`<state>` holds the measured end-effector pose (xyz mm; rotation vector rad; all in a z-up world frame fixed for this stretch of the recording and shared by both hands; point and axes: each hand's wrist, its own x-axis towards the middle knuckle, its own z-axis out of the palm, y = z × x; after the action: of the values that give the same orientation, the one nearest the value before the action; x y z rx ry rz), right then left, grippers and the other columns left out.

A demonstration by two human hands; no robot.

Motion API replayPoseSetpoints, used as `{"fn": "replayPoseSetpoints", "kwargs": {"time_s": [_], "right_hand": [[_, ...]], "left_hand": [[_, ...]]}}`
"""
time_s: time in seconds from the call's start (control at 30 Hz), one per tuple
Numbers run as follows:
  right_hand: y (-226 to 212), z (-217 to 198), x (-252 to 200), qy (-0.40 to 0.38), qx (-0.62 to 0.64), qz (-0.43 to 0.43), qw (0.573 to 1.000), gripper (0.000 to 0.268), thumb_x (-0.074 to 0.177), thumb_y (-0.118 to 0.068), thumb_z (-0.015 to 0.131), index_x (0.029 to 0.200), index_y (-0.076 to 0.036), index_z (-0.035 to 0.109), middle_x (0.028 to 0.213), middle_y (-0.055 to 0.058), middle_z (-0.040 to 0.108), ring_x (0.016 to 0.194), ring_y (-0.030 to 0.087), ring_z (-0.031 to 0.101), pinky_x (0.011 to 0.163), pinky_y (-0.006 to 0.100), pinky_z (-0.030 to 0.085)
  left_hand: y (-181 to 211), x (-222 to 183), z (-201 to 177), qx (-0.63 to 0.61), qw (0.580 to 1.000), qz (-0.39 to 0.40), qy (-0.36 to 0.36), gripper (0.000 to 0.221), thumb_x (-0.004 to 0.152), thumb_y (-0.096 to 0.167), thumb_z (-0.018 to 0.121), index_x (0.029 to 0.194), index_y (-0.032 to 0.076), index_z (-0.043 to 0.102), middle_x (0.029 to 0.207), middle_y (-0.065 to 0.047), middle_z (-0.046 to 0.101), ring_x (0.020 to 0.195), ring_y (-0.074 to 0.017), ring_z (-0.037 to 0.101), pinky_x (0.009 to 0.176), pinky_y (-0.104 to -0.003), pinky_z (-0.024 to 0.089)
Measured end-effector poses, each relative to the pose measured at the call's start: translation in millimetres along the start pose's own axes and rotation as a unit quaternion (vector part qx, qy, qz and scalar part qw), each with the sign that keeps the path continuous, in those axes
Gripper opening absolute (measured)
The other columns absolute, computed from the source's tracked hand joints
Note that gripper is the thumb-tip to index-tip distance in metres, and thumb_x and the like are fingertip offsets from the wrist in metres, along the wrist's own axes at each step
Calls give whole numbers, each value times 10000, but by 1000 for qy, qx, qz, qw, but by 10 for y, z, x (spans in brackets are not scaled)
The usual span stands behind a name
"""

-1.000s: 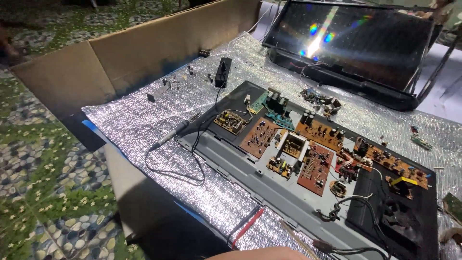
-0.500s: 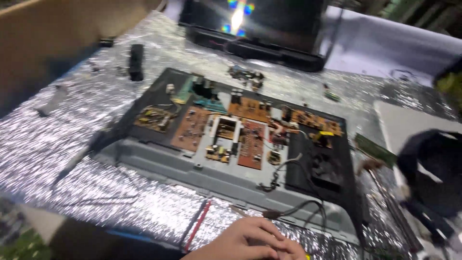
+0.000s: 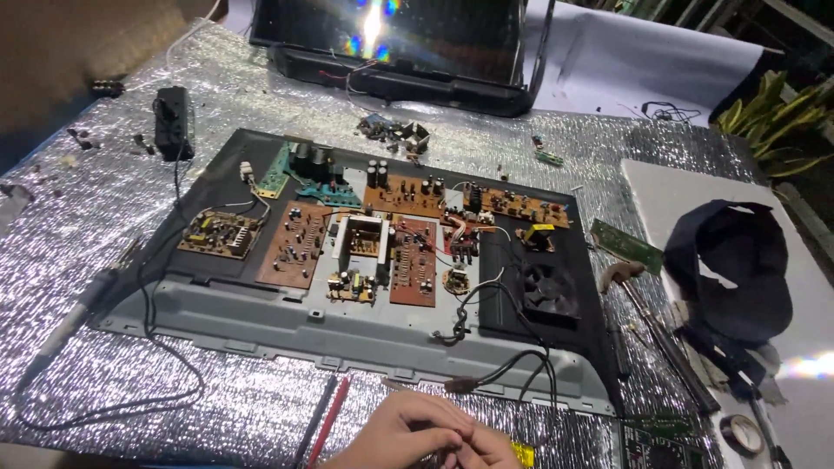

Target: Soldering and testing electronic components on the circuit boards of a disassembled television.

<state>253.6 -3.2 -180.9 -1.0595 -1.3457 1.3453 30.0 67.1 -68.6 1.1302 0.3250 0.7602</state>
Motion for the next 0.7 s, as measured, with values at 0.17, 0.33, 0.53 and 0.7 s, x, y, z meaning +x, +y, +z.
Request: {"fn": "replayPoseSetpoints", "kwargs": {"time_s": [0.17, 0.33, 0.53, 0.7], "right_hand": [[34, 29, 14, 2, -26, -26, 999, 325, 973, -189, 587, 1089, 64, 754, 829, 136, 749, 685, 172, 695, 603, 275, 545], [-233, 168, -25, 23, 24, 43, 999, 351, 988, -207, 564, 1054, 96, 728, 785, 155, 739, 624, 159, 670, 579, 260, 540], [-216, 149, -35, 12, 93, 2, 996, 193, 1020, -69, 522, 915, 54, 627, 797, 153, 649, 705, 208, 670, 683, 334, 587], [-331, 267, -79, 106, 231, -2, 967, 318, 1048, -163, 443, 928, 102, 573, 635, 167, 530, 523, 281, 602, 532, 425, 582]], "left_hand": [[-111, -12, -44, 18, 999, 41, 8, 163, 841, -88, 715, 919, 36, 786, 1034, -167, 800, 982, -218, 757, 882, -322, 634], [-146, -3, -61, 31, 999, 6, 29, 117, 876, 41, 742, 966, 27, 815, 976, -148, 831, 844, -186, 753, 775, -293, 627], [-126, 14, -36, 55, 998, -8, 38, 155, 916, 56, 700, 1015, -3, 803, 976, -106, 745, 855, -168, 675, 788, -298, 555], [-96, 17, -19, 65, 987, -113, 92, 195, 873, -9, 710, 1027, -20, 829, 916, -132, 817, 785, -152, 751, 758, -250, 626]]}}
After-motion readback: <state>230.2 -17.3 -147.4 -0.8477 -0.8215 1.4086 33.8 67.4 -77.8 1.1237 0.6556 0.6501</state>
